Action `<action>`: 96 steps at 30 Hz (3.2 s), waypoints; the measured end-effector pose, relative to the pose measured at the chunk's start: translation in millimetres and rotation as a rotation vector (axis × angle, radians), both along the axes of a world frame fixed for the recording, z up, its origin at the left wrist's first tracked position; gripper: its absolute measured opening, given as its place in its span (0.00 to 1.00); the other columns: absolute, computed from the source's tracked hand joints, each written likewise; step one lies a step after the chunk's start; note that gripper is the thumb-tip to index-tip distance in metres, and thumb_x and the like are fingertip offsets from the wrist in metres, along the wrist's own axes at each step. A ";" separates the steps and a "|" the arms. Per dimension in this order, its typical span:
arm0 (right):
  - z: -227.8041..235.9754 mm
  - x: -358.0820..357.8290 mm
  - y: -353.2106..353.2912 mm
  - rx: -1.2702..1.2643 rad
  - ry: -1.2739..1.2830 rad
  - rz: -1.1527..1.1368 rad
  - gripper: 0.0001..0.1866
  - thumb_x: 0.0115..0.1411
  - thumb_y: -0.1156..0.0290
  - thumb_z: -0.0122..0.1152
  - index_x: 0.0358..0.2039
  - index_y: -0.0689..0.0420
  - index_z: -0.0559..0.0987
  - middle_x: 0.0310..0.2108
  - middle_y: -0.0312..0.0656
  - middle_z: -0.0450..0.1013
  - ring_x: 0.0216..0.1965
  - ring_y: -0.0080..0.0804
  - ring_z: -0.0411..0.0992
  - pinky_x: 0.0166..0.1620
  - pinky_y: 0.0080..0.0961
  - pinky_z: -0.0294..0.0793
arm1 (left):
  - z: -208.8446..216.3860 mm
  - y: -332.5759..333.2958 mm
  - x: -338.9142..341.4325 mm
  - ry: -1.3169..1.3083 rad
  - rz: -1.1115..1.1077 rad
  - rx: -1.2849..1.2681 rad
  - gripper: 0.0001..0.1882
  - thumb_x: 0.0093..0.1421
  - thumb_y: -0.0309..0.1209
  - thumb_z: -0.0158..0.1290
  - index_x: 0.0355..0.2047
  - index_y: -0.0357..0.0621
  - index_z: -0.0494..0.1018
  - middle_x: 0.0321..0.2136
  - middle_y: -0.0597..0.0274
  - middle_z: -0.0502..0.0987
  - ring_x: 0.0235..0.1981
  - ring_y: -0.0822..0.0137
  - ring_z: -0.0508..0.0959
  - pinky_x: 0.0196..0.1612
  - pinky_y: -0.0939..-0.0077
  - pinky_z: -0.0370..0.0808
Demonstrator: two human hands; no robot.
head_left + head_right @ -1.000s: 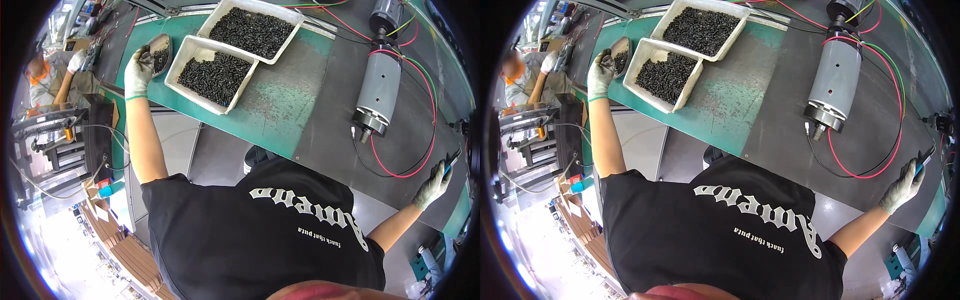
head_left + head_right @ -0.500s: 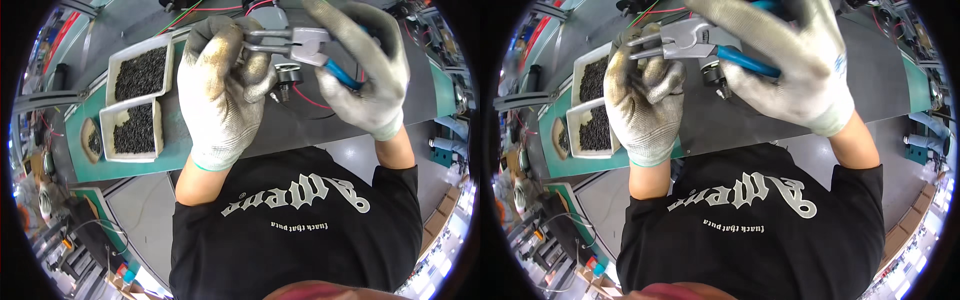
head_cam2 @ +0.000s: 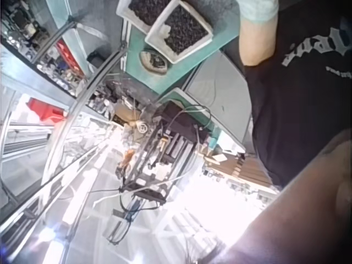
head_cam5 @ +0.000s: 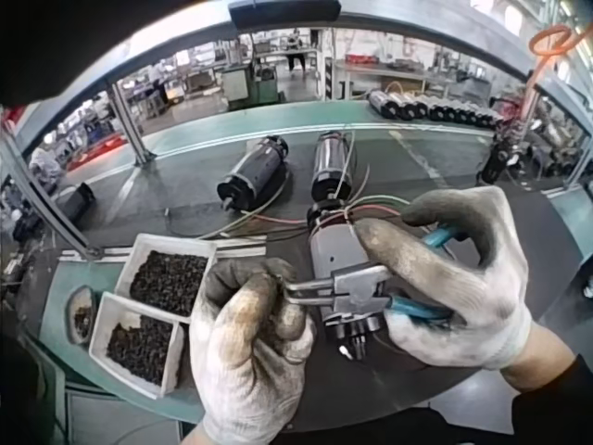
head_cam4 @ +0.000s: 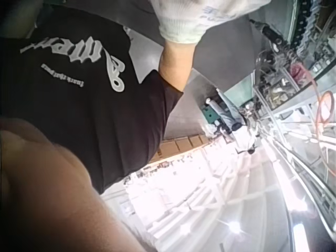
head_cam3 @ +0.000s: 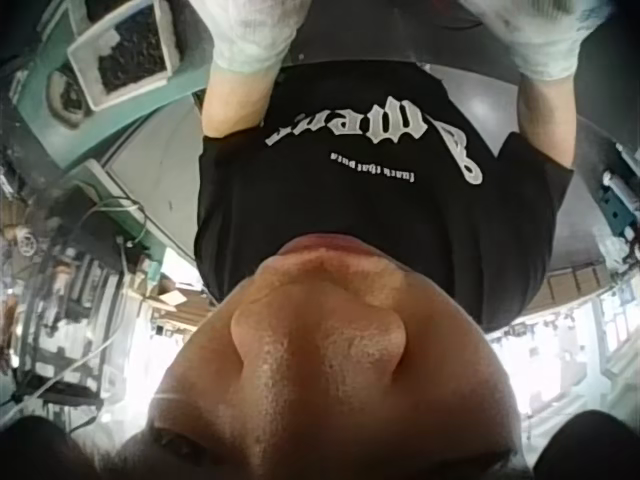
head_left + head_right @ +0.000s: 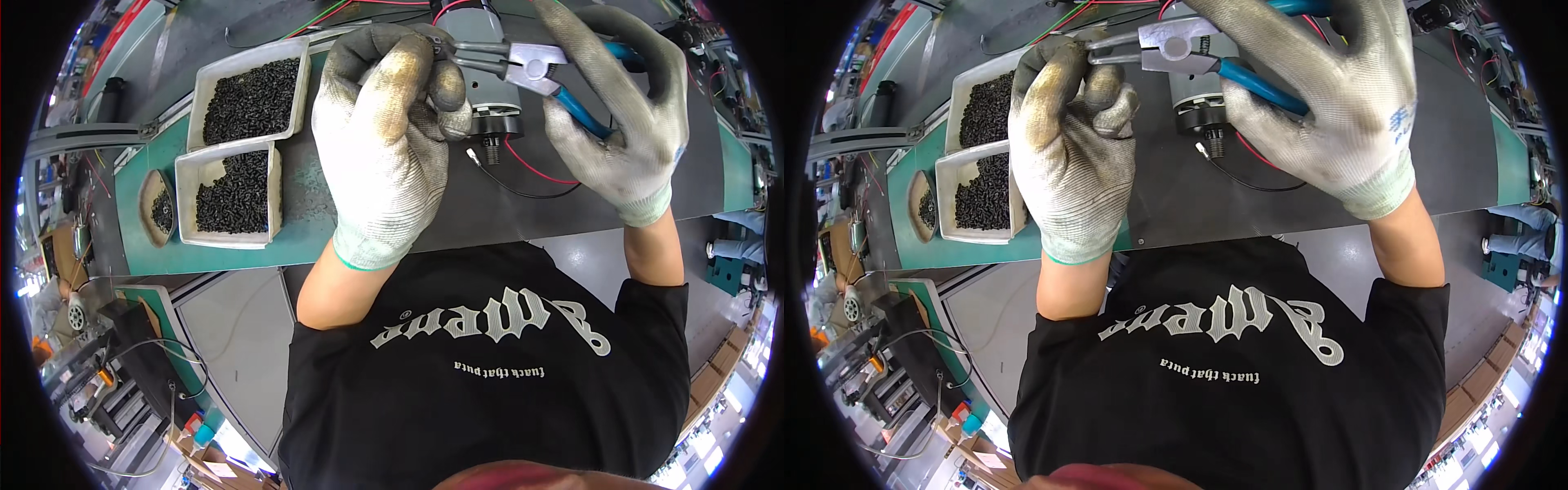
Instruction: Assemble electric motor components using a power screwdriver and pliers on an assembly line.
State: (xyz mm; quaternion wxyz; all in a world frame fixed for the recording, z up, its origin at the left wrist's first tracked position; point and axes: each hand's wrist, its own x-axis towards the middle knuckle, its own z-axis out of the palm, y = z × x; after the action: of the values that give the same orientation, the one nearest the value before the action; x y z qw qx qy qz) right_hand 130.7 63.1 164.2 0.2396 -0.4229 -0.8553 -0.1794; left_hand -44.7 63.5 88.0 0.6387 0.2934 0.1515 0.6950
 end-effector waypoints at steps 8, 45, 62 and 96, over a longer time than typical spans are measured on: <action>-13.2 4.9 15.2 -0.098 0.117 0.011 0.27 0.36 0.69 0.66 0.42 0.59 0.82 0.35 0.49 0.72 0.36 0.41 0.71 0.40 0.36 0.72 | -6.2 8.1 3.8 0.276 0.087 0.027 0.10 0.64 0.29 0.50 0.43 0.36 0.70 0.35 0.61 0.75 0.31 0.70 0.76 0.31 0.75 0.75; 29.7 109.2 -5.7 -0.498 0.189 0.219 0.26 0.42 0.80 0.57 0.47 0.65 0.76 0.40 0.48 0.72 0.41 0.39 0.73 0.42 0.29 0.74 | 11.1 18.0 48.4 0.806 0.222 1.021 0.39 0.29 0.35 0.73 0.43 0.34 0.71 0.44 0.36 0.75 0.45 0.51 0.77 0.48 0.60 0.74; -143.8 180.6 20.0 -0.098 0.065 -0.481 0.31 0.53 0.60 0.61 0.56 0.59 0.68 0.51 0.55 0.67 0.50 0.54 0.68 0.56 0.41 0.67 | -32.4 9.6 -36.2 1.005 0.262 0.685 0.42 0.36 0.36 0.73 0.47 0.28 0.65 0.42 0.41 0.75 0.44 0.45 0.78 0.50 0.51 0.75; -93.6 210.9 291.6 -0.668 0.579 -0.919 0.31 0.53 0.47 0.62 0.43 0.64 0.78 0.31 0.49 0.78 0.32 0.45 0.78 0.35 0.41 0.77 | -37.5 -72.8 -47.7 1.313 -0.150 0.064 0.20 0.56 0.22 0.52 0.50 0.33 0.68 0.43 0.49 0.75 0.45 0.57 0.77 0.49 0.67 0.73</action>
State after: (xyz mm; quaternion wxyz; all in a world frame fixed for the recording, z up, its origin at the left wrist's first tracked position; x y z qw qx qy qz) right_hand 341.5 354.7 70.6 0.2147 -0.8299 -0.4972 0.1342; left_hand -92.4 -9.3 50.6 0.4512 0.6848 0.4679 0.3294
